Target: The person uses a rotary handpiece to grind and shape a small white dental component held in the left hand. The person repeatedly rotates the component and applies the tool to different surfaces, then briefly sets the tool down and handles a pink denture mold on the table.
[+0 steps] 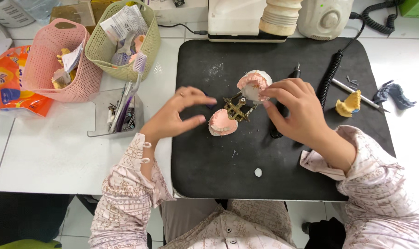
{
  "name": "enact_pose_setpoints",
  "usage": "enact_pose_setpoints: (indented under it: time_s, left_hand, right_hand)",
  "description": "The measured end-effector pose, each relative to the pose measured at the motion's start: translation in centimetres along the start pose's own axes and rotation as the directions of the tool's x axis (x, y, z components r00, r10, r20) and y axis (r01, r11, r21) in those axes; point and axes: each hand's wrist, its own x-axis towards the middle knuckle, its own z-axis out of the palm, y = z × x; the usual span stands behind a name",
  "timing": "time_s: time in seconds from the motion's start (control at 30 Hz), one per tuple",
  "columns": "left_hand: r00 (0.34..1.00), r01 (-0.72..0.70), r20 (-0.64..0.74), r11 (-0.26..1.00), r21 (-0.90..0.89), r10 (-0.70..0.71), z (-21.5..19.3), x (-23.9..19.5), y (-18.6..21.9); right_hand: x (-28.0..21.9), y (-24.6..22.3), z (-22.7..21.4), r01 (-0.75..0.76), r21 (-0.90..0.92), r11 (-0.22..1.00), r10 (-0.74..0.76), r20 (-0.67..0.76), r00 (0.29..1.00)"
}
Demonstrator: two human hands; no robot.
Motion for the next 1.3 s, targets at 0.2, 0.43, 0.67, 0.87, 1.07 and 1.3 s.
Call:
enact_pose_setpoints:
  time_s: [0.2, 0.43, 0.67, 0.87, 1.07, 1.3]
  left_hand:
    - [0.986, 0.119, -0.163, 0.812, 0.571, -0.030, 1.6, 0.8, -2.1]
    - [0.981, 0.103, -0.190, 0.716, 0.691, 0.042, 2.1, 0.8, -2.9]
    - [0.921, 0.159, -0.389, 0.943, 0.293, -0.034, 1.6, 0.5, -0.2]
    - [0.836, 0.113, -0.544, 0.993, 0.034, -0.077, 1.7, 0.0, 0.5]
    - [0.839, 0.022, -0.411, 0.777, -0.629, -0.356, 6.5, 0.9, -1.0]
    - [0.782, 0.127, -0.298, 0.608, -0.784, -0.547, 9.0, 0.9, -1.7]
  right_hand:
    - [-0.6, 1.0, 1.3, -0.067, 0.070, 0.995, 0.072, -0.074, 0.995]
    - [-1.6, 3.4, 3.2, -0.159, 0.178, 0.971, 0.168, -0.034, 0.985]
    - [-1.7, 4.7, 3.6, -0.295, 0.338, 0.894, 0.253, 0.164, 0.953]
    - [-0.9, 3.9, 3.3, -0.373, 0.303, 0.877, 0.288, 0.291, 0.912]
    - [-0.8, 3.9, 3.5, -0.436, 0.325, 0.839, 0.353, 0.285, 0.891]
    - [-0.6, 5.4, 3.0, -0.511, 0.378, 0.772, 0.359, 0.404, 0.841]
